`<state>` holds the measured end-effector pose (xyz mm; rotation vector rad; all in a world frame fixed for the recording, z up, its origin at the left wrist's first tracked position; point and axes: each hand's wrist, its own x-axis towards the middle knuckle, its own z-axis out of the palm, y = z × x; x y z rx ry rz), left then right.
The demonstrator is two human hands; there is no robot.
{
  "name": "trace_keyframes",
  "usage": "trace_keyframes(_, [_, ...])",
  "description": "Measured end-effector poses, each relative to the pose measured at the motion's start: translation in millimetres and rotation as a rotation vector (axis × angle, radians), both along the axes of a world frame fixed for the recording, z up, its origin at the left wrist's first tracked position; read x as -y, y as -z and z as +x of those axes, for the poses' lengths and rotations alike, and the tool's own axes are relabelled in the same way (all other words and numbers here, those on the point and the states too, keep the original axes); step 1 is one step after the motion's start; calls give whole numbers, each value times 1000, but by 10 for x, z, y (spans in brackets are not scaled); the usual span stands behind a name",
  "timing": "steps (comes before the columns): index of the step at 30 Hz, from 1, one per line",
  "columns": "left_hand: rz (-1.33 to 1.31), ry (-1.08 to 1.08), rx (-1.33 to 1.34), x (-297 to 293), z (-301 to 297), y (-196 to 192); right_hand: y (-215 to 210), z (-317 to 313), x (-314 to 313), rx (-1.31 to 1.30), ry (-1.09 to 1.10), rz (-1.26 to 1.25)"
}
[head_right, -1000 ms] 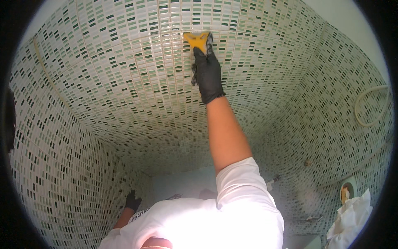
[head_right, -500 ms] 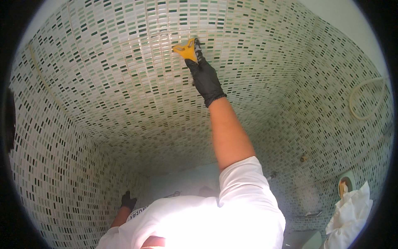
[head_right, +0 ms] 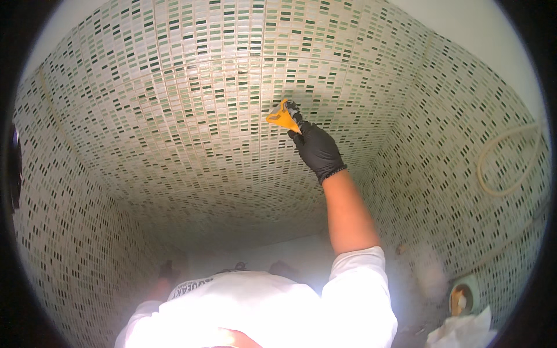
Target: The person pours cleaning solution into a cup, then uses a sponge to scrub the tiled shower walls. They later switch to a yellow scraper to remove residue from the tiles.
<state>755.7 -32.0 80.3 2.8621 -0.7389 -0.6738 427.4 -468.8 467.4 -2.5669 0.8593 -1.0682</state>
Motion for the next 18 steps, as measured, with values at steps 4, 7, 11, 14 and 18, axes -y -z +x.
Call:
trace_keyframes(4, [-70,5,-60,453,-369,-187,-304,-21,84,-277,116,-346])
trace_keyframes(7, [-108,-79,-50,560,-620,-67,-755,99,-61,-417,108,-314])
trace_keyframes(11, [-89,-184,-88,437,-743,176,-783,290,248,-178,-76,-364])
trace_keyframes(14, [-23,-347,-158,292,-870,43,-514,452,227,-21,-278,227])
trace_keyframes(18, [45,-513,-238,-95,-746,400,-152,784,-180,348,-429,528])
